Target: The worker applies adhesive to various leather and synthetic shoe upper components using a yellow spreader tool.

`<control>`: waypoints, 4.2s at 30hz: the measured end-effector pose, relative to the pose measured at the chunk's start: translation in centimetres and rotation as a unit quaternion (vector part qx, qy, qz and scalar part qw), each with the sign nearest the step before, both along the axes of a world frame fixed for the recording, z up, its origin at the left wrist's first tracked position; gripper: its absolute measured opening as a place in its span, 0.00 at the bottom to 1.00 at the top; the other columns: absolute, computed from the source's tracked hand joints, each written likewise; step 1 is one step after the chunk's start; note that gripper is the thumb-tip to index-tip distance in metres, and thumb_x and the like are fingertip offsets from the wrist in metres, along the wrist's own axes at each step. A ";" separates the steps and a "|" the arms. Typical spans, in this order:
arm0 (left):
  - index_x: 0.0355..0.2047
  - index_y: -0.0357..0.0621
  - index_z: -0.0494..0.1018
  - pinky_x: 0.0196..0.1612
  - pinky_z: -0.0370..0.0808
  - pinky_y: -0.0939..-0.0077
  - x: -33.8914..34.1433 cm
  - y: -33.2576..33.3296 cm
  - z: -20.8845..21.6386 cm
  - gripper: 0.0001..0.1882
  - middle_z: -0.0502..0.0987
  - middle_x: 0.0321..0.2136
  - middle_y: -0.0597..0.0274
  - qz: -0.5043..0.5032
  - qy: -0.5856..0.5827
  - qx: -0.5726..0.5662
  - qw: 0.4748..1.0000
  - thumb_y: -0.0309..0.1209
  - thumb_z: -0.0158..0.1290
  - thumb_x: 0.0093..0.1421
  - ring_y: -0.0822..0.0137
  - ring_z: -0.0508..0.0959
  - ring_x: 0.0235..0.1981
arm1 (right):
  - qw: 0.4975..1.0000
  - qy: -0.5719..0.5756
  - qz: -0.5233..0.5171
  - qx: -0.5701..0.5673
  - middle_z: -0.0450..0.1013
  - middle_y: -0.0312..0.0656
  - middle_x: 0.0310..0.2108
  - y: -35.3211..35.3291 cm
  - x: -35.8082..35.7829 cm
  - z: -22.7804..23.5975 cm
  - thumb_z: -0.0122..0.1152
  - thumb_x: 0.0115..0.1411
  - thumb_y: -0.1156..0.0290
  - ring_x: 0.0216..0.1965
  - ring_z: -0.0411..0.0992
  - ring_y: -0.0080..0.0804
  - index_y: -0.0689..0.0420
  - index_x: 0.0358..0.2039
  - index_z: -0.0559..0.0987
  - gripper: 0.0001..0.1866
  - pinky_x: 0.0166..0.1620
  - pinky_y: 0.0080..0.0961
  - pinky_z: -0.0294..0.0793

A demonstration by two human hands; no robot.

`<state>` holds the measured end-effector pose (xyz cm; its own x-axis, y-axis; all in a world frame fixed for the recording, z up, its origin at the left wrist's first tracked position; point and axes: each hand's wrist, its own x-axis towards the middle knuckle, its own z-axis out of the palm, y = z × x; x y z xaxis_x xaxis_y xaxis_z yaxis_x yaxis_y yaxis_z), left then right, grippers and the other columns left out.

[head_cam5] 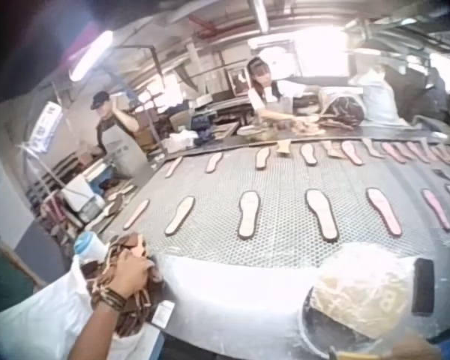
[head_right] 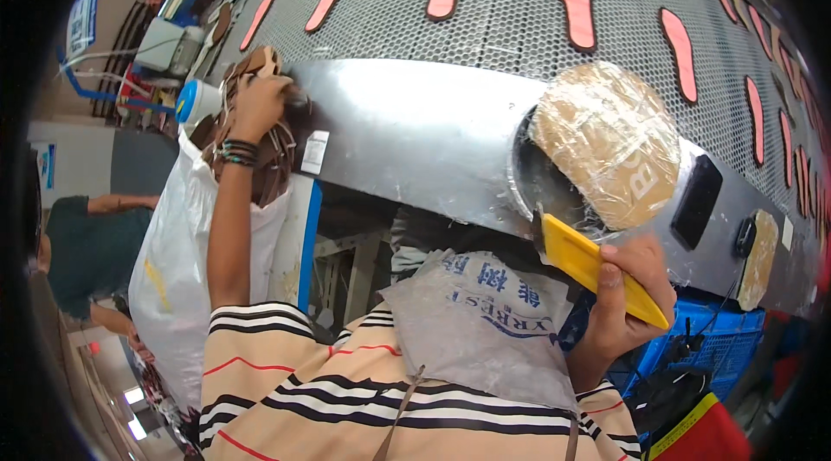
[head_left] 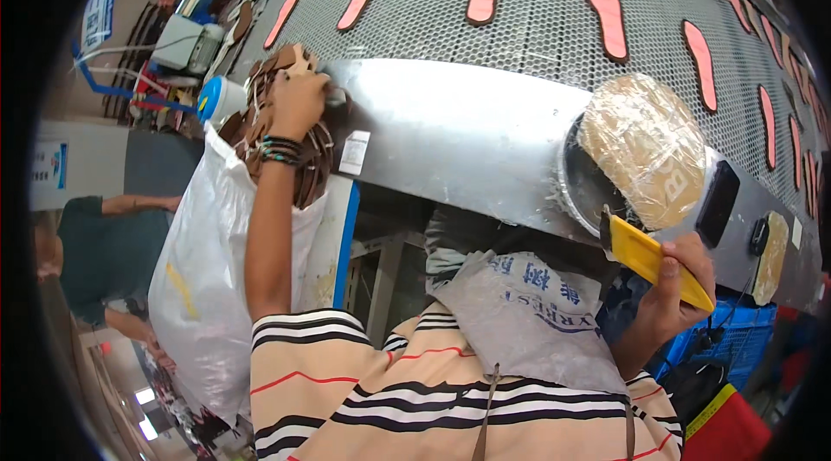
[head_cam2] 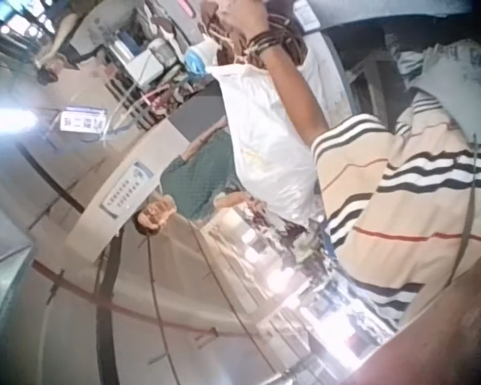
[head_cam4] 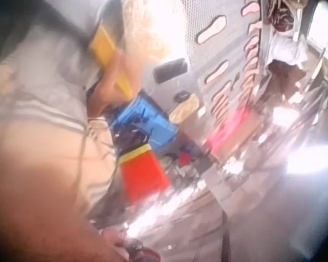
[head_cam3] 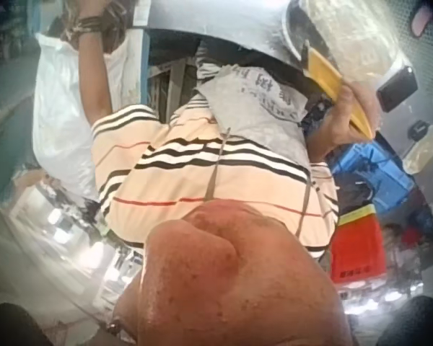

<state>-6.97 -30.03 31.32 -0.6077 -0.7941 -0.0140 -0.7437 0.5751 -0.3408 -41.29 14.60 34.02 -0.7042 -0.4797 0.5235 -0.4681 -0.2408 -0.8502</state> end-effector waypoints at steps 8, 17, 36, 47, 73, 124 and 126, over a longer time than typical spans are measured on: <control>0.49 0.39 0.77 0.50 0.74 0.72 -6.6 2.1 5.7 0.16 0.79 0.43 0.59 -0.224 0.485 0.078 0.842 0.14 0.53 0.62 0.64 0.79 0.45 | 0.995 -0.026 -0.065 0.072 0.77 0.43 0.29 0.4 0.2 -0.5 0.63 0.57 0.82 0.30 0.70 0.28 0.68 0.34 0.83 0.05 0.37 0.22 0.66; 0.52 0.33 0.71 0.38 0.80 0.70 -11.8 15.5 6.0 0.19 0.79 0.37 0.51 -0.037 0.582 0.638 0.502 0.28 0.58 0.64 0.66 0.82 0.34 | 0.970 0.054 0.046 0.231 0.82 0.42 0.35 -0.4 -2.4 -0.7 0.71 0.57 0.73 0.35 0.76 0.37 0.60 0.39 0.85 0.09 0.43 0.29 0.73; 0.62 0.37 0.57 0.28 0.82 0.77 -17.6 21.9 1.2 0.33 0.79 0.32 0.58 0.192 0.157 0.872 0.422 0.25 0.62 0.62 0.70 0.82 0.28 | 0.969 0.089 0.151 0.174 0.78 0.33 0.29 -3.6 -3.3 -1.1 0.74 0.52 0.69 0.34 0.68 0.33 0.52 0.34 0.88 0.08 0.38 0.28 0.70; 0.62 0.39 0.60 0.26 0.80 0.79 -17.3 22.2 1.9 0.28 0.79 0.33 0.58 0.195 0.181 0.856 0.443 0.26 0.59 0.65 0.72 0.80 0.23 | 0.892 0.190 0.358 0.201 0.77 0.32 0.30 -5.0 -5.1 -0.8 0.73 0.52 0.70 0.37 0.68 0.33 0.53 0.36 0.88 0.09 0.41 0.28 0.70; 0.45 0.40 0.70 0.27 0.83 0.69 -14.7 25.2 -3.3 0.16 0.77 0.30 0.61 0.267 0.546 0.623 0.492 0.26 0.62 0.60 0.68 0.80 0.26 | 0.983 0.035 0.039 0.177 0.81 0.46 0.30 -4.5 -0.5 -5.5 0.67 0.58 0.70 0.32 0.76 0.42 0.59 0.33 0.85 0.06 0.39 0.35 0.74; 0.57 0.50 0.67 0.73 0.56 0.38 -13.8 26.9 -0.6 0.29 0.50 0.71 0.32 0.127 0.732 0.669 0.025 0.11 0.43 0.58 0.41 0.51 0.74 | 0.961 0.117 0.208 0.137 0.81 0.39 0.30 -1.9 3.0 0.3 0.74 0.54 0.71 0.27 0.72 0.31 0.61 0.36 0.86 0.10 0.36 0.29 0.68; 0.58 0.46 0.67 0.75 0.47 0.38 -14.6 26.3 -0.3 0.38 0.45 0.73 0.33 0.118 0.757 0.642 0.029 0.06 0.40 0.46 0.41 0.43 0.76 | 0.977 0.102 0.119 0.143 0.81 0.40 0.30 -1.9 2.0 0.6 0.72 0.56 0.71 0.27 0.72 0.33 0.60 0.36 0.86 0.09 0.37 0.31 0.70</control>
